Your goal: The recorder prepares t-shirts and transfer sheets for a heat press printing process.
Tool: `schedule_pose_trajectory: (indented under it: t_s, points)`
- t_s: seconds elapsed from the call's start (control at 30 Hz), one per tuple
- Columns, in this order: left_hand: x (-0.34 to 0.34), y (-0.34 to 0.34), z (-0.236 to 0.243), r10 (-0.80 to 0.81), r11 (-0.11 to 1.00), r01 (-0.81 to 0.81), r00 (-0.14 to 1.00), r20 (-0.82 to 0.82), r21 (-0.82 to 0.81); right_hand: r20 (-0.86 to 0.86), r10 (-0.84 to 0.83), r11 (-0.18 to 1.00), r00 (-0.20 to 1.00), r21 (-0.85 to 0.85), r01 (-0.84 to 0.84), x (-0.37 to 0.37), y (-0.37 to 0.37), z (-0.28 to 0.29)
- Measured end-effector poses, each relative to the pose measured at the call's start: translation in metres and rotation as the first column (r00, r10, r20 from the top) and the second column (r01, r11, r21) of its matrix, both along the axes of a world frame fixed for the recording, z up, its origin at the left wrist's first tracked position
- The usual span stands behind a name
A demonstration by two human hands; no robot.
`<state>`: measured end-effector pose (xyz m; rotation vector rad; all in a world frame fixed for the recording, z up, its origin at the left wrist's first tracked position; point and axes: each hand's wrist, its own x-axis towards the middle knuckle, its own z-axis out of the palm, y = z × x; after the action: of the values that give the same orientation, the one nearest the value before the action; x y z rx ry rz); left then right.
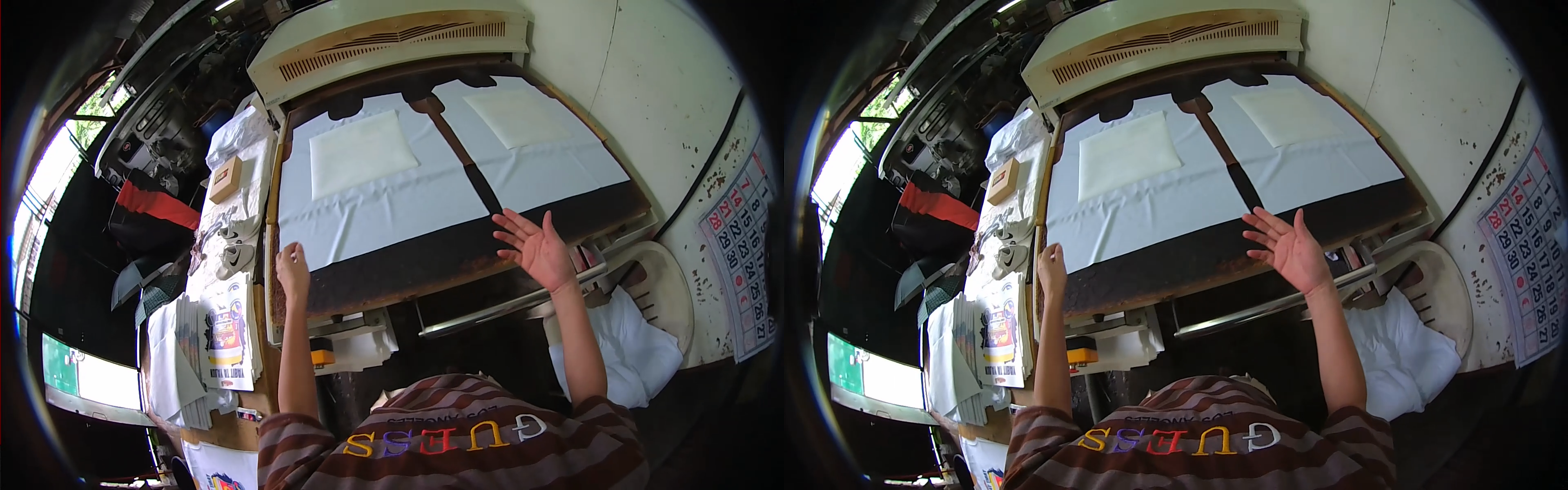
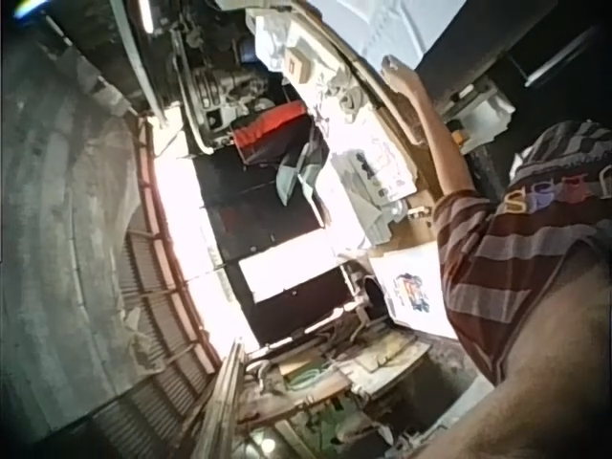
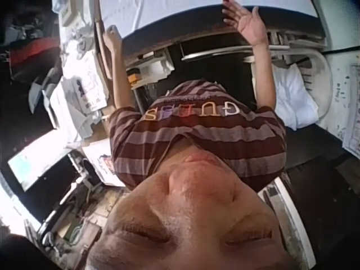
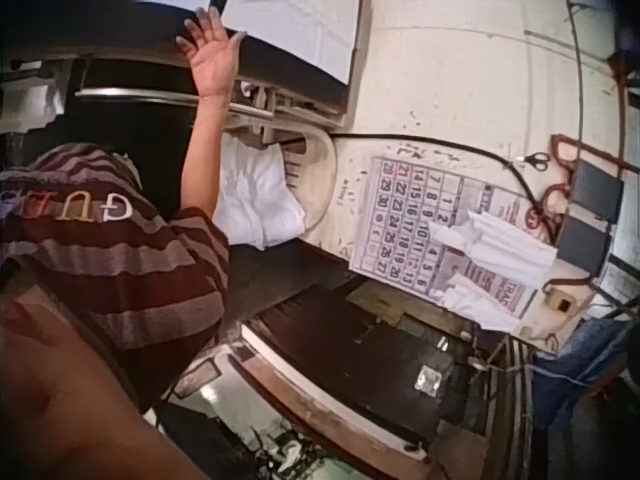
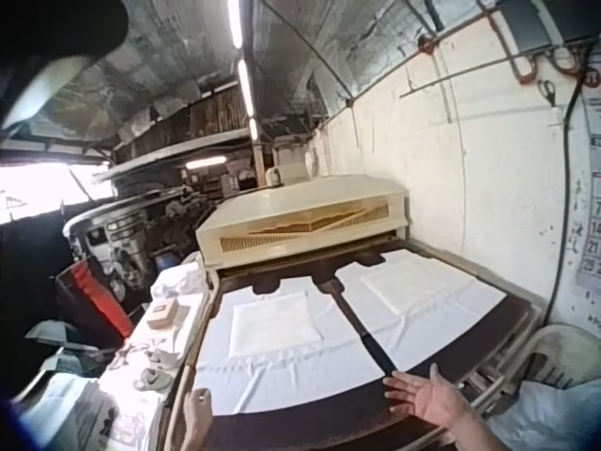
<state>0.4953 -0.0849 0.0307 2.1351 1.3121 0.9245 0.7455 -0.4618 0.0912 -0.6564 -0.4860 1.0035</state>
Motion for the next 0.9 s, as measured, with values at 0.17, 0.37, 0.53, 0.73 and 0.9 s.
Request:
schedule_pose_trajectory:
  t_s: [0.17, 0.37, 0.53, 0.73, 0.9]
  points:
    - [0.094, -0.213, 0.124, -0.558, 0.784, 0.575, 0.818, 0.141, -0.233, -0.218, -0.136, 0.990, 0.966, -0.073, 0.123, 0.004, 0.039, -0.053]
    - [0.132, -0.215, 0.078, -0.863, 0.437, 0.854, 0.486, -0.135, 0.281, -0.342, 0.300, 0.947, 0.890, 0.218, -0.236, -0.073, 0.081, 0.004]
    - [0.108, -0.156, 0.057, -0.557, 0.829, 0.552, 0.801, 0.220, 0.091, 0.011, 0.142, 0.938, 0.990, 0.318, -0.138, -0.070, 0.058, 0.081]
    - [0.096, -0.200, 0.069, -0.018, 0.194, 0.934, 0.308, 0.951, -0.299, 0.807, -0.584, 0.779, -0.085, 0.587, 0.218, -0.107, 0.069, 0.084]
    - [0.040, -0.218, 0.160, -0.351, 0.495, 0.869, 0.182, 0.919, 0.017, 0.918, -0.395, 0.827, -0.044, 0.376, 0.417, -0.104, 0.111, 0.011]
